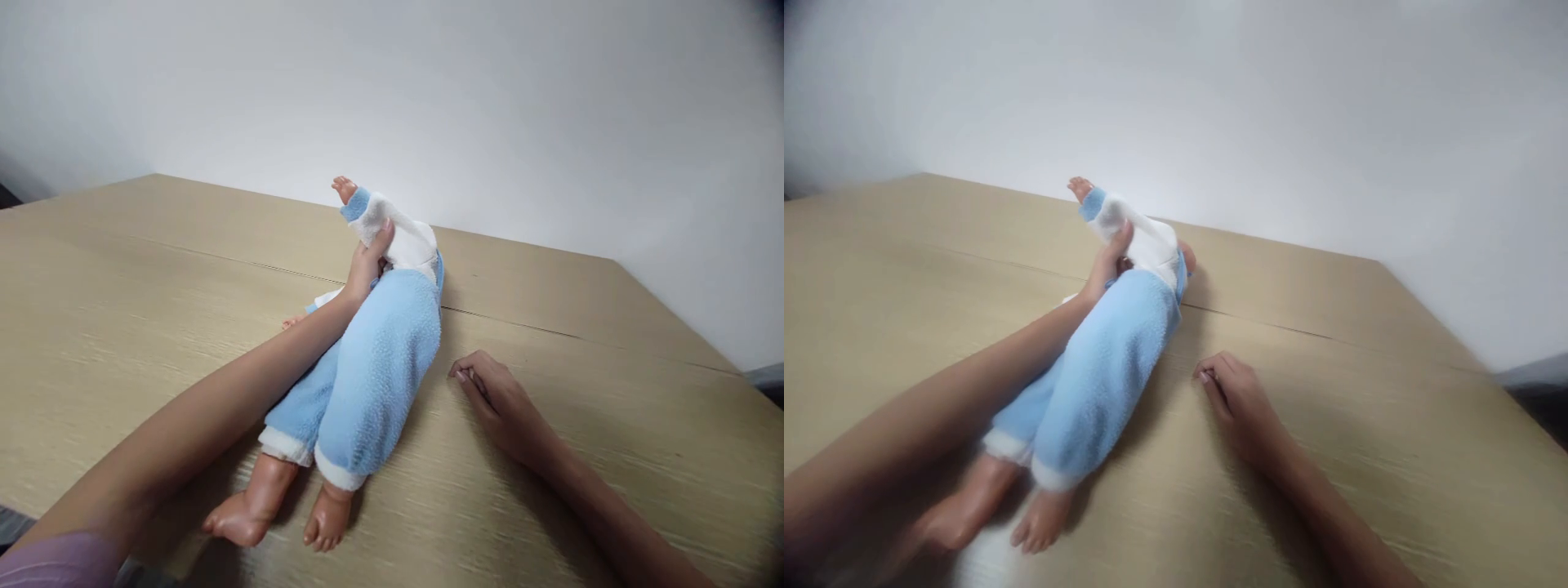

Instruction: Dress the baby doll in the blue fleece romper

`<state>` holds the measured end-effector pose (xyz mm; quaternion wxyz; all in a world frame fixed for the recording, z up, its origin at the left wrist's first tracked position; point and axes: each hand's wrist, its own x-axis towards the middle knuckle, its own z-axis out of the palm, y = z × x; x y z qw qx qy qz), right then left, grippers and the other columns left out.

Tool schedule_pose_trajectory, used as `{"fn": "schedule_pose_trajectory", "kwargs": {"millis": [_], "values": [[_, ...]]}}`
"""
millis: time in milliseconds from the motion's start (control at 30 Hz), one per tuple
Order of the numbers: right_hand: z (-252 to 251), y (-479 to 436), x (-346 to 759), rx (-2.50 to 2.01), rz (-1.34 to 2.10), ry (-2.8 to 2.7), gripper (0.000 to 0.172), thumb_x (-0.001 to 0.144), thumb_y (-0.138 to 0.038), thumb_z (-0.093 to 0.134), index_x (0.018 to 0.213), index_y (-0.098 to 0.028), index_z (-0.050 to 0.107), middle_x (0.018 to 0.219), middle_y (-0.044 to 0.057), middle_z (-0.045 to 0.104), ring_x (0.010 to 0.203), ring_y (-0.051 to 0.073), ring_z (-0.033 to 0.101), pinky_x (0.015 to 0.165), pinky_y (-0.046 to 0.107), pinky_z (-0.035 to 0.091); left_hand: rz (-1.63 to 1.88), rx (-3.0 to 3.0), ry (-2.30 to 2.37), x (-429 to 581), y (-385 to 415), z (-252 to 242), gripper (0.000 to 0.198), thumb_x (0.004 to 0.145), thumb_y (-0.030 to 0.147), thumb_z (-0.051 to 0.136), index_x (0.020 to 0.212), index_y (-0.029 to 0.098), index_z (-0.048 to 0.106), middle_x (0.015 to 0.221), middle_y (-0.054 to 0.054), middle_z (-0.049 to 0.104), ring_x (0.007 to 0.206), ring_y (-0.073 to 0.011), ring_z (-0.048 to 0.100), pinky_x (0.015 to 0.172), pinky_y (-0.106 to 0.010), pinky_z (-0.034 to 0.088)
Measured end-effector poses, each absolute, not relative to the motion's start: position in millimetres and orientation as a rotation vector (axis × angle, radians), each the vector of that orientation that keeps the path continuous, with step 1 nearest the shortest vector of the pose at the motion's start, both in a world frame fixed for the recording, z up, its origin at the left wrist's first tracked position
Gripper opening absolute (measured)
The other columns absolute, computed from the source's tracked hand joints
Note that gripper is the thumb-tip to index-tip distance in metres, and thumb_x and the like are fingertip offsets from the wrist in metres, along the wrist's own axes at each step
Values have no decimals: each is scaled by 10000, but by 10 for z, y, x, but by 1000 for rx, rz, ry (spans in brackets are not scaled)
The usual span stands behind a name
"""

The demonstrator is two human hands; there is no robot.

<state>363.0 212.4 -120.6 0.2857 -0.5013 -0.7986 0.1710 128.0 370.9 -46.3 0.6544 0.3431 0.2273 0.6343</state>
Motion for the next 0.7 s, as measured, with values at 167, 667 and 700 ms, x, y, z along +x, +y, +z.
{"fn": "schedule_pose_trajectory", "kwargs": {"millis": [167, 667, 700], "values": [[-1219, 2129, 3646, -1341, 432, -2110, 179, 1112, -274, 474, 1036, -239, 632, 934, 51, 692, 867, 237, 647, 812, 378, 469, 1439, 1019, 447, 1453, 3702, -548, 252, 991, 368, 741, 1179, 205, 703, 1136, -74, 820, 1292, -277, 701, 1154, -425, 537], [-1175, 2245, 4082, -1658, 358, -1768, 141, 857, -370, 683, 835, -232, 667, 638, -27, 632, 564, 176, 547, 587, 308, 414, 869, 2249, 721, 2009, 3374, -539, 531, 1004, 445, 670, 1456, 174, 602, 1431, -145, 723, 1324, -335, 666, 1112, -449, 511], [-1178, 2267, 4142, -1694, 341, -1721, 195, 857, -408, 713, 798, -226, 676, 623, -17, 637, 568, 187, 566, 584, 316, 424, 799, 2372, 725, 2052, 3347, -544, 490, 1008, 446, 661, 1419, 183, 623, 1399, -147, 733, 1287, -344, 677, 1084, -461, 520]]}}
